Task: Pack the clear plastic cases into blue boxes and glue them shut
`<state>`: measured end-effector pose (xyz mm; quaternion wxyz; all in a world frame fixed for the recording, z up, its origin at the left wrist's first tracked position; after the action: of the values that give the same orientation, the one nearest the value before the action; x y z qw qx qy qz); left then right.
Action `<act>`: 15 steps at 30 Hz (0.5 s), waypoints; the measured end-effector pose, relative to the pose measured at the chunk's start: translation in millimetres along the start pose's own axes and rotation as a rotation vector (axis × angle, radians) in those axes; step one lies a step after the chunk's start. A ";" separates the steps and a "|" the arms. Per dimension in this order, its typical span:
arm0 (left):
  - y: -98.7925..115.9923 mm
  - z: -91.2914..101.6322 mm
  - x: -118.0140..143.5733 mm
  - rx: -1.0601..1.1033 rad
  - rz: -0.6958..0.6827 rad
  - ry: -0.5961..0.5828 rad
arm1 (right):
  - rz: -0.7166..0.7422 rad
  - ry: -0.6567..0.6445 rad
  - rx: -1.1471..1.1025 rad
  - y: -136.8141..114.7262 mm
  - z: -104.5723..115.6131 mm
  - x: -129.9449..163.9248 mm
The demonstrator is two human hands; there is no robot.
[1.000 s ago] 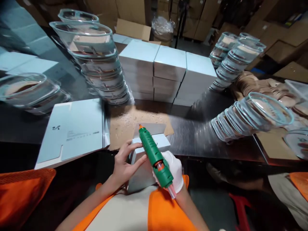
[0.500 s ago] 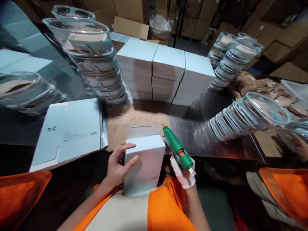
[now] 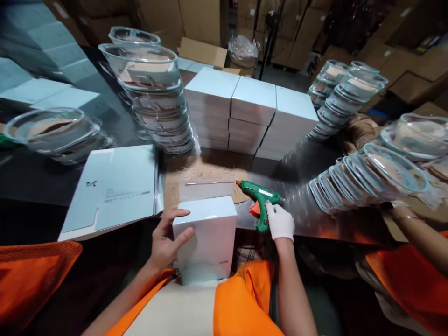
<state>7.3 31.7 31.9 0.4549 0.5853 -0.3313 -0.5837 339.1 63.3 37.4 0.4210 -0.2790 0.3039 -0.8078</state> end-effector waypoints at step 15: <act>-24.1 -16.8 4.7 0.356 0.002 0.029 | 0.449 -0.599 -0.605 -49.9 -37.1 39.0</act>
<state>20.8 38.7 6.4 0.3493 0.6646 -0.4235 -0.5069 268.3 62.7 56.8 0.5541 -0.5367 0.4434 -0.4565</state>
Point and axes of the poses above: each hand's wrist, its own x-axis away from the middle knuckle, its own z-axis out of the back of the hand, y = z × x, the point moved 3 cm from there along -x, towards the middle knuckle, and after that the axes turned 4 degrees about x, right-handed, at the moved point
